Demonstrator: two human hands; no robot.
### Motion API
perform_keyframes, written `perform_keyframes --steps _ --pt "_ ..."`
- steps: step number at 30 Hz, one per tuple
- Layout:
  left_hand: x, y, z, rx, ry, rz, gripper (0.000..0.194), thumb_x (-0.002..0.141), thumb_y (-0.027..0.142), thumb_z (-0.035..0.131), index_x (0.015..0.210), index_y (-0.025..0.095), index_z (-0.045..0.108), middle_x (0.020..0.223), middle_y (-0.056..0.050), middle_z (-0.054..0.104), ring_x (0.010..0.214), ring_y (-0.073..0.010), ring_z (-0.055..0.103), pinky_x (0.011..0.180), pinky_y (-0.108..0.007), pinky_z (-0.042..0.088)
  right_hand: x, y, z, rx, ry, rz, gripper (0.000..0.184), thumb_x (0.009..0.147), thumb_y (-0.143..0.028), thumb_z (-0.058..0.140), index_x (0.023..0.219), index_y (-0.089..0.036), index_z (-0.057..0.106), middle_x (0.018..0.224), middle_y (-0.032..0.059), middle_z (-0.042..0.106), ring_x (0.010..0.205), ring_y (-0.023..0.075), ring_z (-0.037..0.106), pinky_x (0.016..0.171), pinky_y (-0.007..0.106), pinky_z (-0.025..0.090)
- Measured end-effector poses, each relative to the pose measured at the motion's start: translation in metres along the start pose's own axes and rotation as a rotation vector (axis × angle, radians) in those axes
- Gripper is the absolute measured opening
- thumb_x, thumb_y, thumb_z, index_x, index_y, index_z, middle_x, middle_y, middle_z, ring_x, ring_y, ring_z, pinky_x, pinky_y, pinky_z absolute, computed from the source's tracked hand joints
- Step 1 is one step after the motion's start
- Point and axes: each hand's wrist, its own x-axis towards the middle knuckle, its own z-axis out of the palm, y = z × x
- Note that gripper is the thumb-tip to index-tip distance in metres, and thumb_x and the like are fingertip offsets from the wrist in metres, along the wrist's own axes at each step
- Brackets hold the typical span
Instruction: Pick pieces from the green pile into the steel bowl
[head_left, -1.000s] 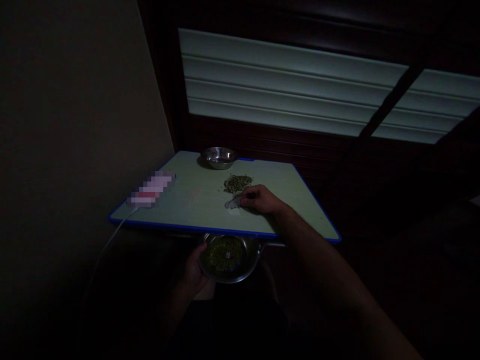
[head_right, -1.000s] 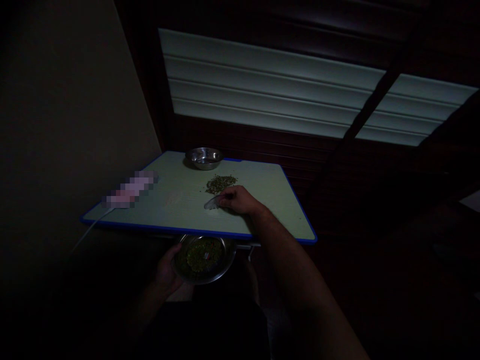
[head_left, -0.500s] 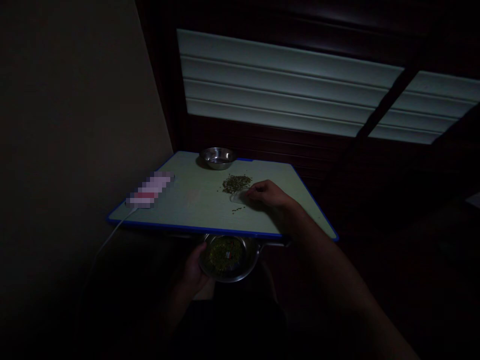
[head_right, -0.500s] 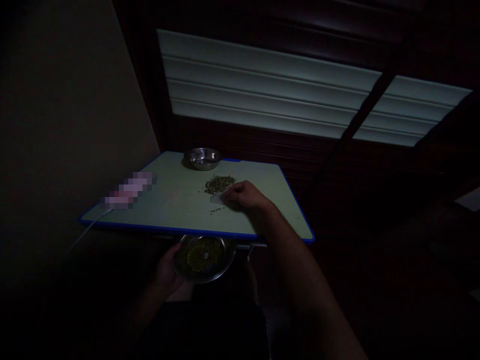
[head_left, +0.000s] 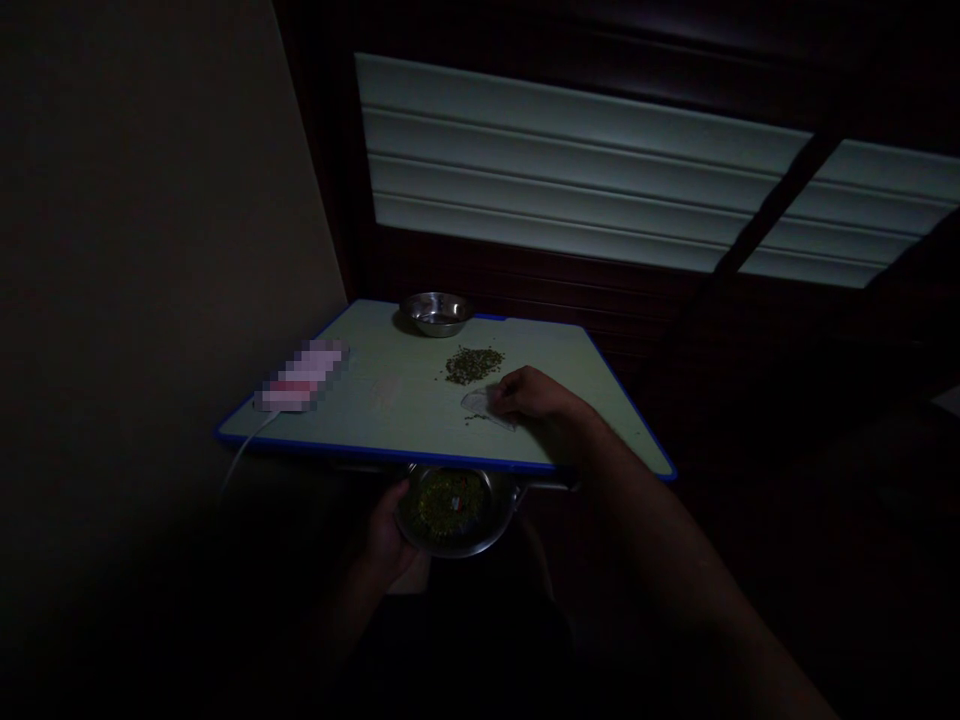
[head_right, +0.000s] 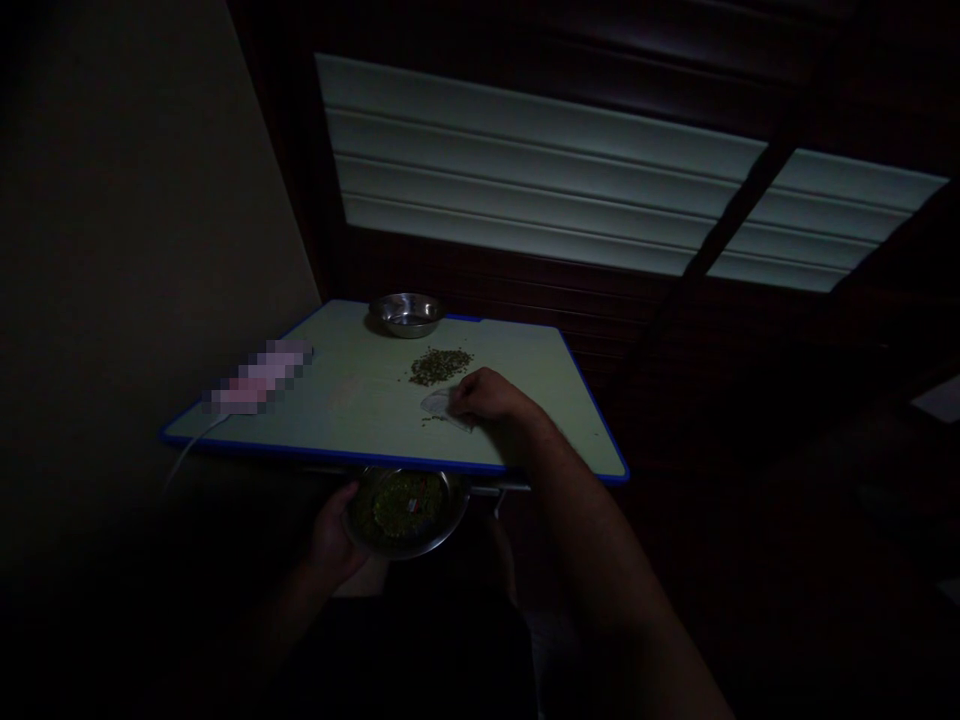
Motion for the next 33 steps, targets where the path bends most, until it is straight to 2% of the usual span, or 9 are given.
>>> perform_keyframes --steps 6,13,19,23,28,33 --pt "-0.001 0.001 0.002 -0.02 0.029 0.004 0.022 0.074 0.026 0.057 0.083 0.013 0.072 0.085 -0.011 0.077 0.097 -0.0299 0.068 0.09 -0.042 0.052 0.001 -0.007 0.009 -0.087 -0.12 -0.057 0.009 0.06 -0.02 0.07 0.059 -0.013 0.064 0.046 -0.0032 0.056 0.044 0.0084 0.048 0.051 0.023 0.037" --pt "0.001 0.0 0.0 0.0 -0.006 -0.002 0.022 0.074 0.027 0.06 0.086 0.014 0.072 0.086 -0.01 0.077 0.1 -0.0307 0.068 0.091 -0.044 0.052 -0.002 -0.013 0.017 -0.046 -0.206 -0.07 0.009 0.061 -0.018 0.069 0.057 -0.013 0.062 0.046 -0.0028 0.056 0.044 0.0085 0.049 0.051 0.023 0.039" --pt "-0.003 0.001 0.005 0.005 0.014 -0.002 0.022 0.077 0.025 0.057 0.087 0.012 0.072 0.087 -0.011 0.077 0.1 -0.0294 0.068 0.092 -0.042 0.051 -0.008 -0.022 0.023 -0.05 -0.297 -0.056 0.009 0.061 -0.016 0.07 0.057 -0.013 0.062 0.047 -0.0027 0.058 0.044 0.0084 0.051 0.051 0.023 0.041" --pt "-0.004 0.001 0.007 0.006 -0.019 -0.005 0.024 0.079 0.028 0.057 0.089 0.012 0.072 0.09 -0.012 0.077 0.103 -0.0308 0.067 0.092 -0.044 0.051 -0.011 -0.027 0.028 -0.067 -0.34 -0.067 0.011 0.063 -0.018 0.07 0.056 -0.014 0.062 0.048 -0.0021 0.059 0.044 0.0091 0.052 0.052 0.023 0.042" --pt "-0.004 0.001 0.008 -0.005 0.013 0.005 0.022 0.08 0.027 0.055 0.087 0.013 0.072 0.087 -0.01 0.077 0.106 -0.0298 0.066 0.095 -0.043 0.05 -0.015 -0.031 0.03 -0.087 -0.376 -0.073 0.011 0.064 -0.018 0.069 0.056 -0.015 0.062 0.048 -0.0027 0.059 0.045 0.0092 0.053 0.052 0.023 0.042" --pt "-0.002 0.0 0.006 -0.018 -0.013 -0.01 0.024 0.08 0.029 0.057 0.088 0.012 0.072 0.091 -0.013 0.077 0.108 -0.0311 0.065 0.095 -0.043 0.05 -0.016 -0.032 0.03 -0.052 -0.39 -0.071 0.011 0.063 -0.019 0.071 0.057 -0.015 0.062 0.048 -0.0028 0.06 0.045 0.0101 0.054 0.051 0.023 0.042"
